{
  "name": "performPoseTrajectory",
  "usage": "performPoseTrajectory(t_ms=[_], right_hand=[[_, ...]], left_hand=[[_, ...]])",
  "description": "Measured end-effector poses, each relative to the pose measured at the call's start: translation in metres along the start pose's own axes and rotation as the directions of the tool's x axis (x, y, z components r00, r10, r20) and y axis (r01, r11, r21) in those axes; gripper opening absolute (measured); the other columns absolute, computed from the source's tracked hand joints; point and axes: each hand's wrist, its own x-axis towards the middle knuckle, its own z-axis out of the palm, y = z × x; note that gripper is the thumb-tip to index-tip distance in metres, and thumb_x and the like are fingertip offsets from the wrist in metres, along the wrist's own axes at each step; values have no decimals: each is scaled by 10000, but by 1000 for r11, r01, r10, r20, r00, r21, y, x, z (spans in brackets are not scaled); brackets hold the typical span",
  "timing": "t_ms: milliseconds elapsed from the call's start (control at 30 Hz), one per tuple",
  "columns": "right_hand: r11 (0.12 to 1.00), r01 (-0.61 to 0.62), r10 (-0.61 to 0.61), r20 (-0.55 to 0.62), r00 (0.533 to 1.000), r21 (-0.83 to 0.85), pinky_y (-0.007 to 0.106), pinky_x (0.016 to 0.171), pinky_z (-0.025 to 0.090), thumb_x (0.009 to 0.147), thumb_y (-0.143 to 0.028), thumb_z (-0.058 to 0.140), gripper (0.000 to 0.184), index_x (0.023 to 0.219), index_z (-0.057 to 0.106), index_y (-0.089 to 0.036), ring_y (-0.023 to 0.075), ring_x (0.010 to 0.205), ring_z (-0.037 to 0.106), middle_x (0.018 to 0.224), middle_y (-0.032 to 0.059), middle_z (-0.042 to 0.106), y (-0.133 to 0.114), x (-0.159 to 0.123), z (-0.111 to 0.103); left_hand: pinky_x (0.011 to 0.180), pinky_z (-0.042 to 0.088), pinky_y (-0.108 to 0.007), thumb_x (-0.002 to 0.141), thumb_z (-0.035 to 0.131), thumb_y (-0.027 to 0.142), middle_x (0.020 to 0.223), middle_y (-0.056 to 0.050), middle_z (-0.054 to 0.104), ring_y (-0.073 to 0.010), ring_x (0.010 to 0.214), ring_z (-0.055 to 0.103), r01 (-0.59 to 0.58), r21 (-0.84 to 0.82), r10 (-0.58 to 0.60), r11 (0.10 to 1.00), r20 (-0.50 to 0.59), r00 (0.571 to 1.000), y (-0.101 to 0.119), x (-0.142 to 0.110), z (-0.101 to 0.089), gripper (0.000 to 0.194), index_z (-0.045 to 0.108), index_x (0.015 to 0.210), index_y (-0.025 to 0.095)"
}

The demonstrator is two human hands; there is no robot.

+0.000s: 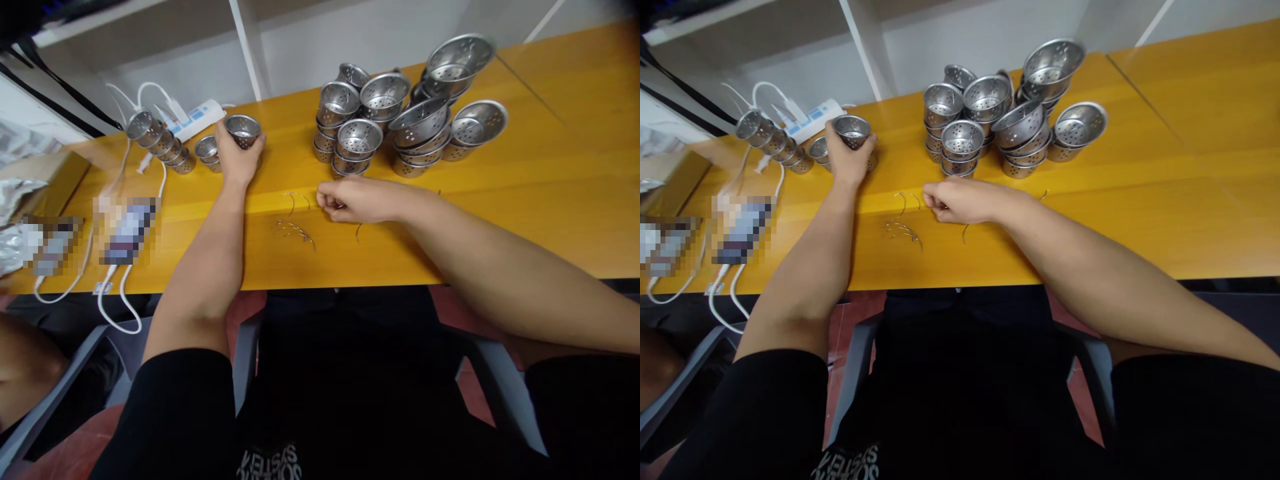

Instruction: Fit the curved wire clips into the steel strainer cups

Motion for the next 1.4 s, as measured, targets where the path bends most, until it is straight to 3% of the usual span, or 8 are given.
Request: performPoseTrajectory(t_ms=[100,200,300,367,500,700,1100,1400], right_hand=[[998,51,-45,-122,992,48,383,843,530,1070,-138,696,348,1395,795,-215,255,822,726,973,36,835,11,5,7],[1000,27,-24,-197,980,15,415,903,565,1113,-160,654,511,1601,806,-139,292,890,771,1067,100,881,18,10,14],[999,-37,36,-215,976,1,438,933,596,1107,-171,675,678,1778,713,-82,327,929,800,1083,126,894,23,13,16],[998,-70,67,-218,974,-5,454,953,611,1104,-179,692,725,1823,680,-86,349,963,815,1080,129,895,25,13,15],[995,-102,104,-228,968,20,485,974,633,1099,-193,705,763,1857,664,-120,366,968,825,1088,130,903,29,12,12],[993,-115,120,-252,960,34,474,930,631,1070,-197,718,796,1857,661,-92,364,957,820,1080,135,901,36,12,8],[992,-114,127,-282,951,60,499,974,653,1034,-249,748,763,1792,738,-163,360,945,808,1118,136,901,54,11,4],[995,-72,89,-305,948,66,494,992,672,1048,-276,772,676,1718,798,-192,349,957,816,1105,122,902,57,9,4]], left_hand=[[1480,491,-593,694,1141,959,1546,-99,744,-310,1517,657,145,50,-134,988,-186,973,11,-1,4,1088,573,1392,347],[1509,484,-585,741,1213,710,1552,-99,732,-352,1577,665,186,36,-177,982,-182,967,24,-3,6,956,588,1374,358],[1532,473,-596,805,1194,482,1558,-94,734,-405,1656,663,208,11,-203,978,-165,965,30,-4,5,820,598,1357,366],[1526,489,-603,807,1208,468,1532,-96,757,-405,1656,679,212,19,-205,977,-184,961,30,-4,5,808,604,1331,343],[1491,503,-540,812,1253,527,1489,-81,797,-300,1613,686,228,47,-214,973,-203,956,31,-5,6,822,596,1258,316],[1551,478,-574,813,1136,171,1524,-98,732,-396,1629,687,235,18,-229,972,-176,957,36,-5,5,718,573,1234,321],[1534,512,-597,791,1119,147,1455,-88,735,-401,1576,701,222,3,-217,975,-193,957,38,-5,4,698,582,1198,327],[1496,529,-626,792,1175,258,1467,-75,761,-388,1545,693,210,18,-202,978,-202,958,41,-6,2,750,589,1245,376]])
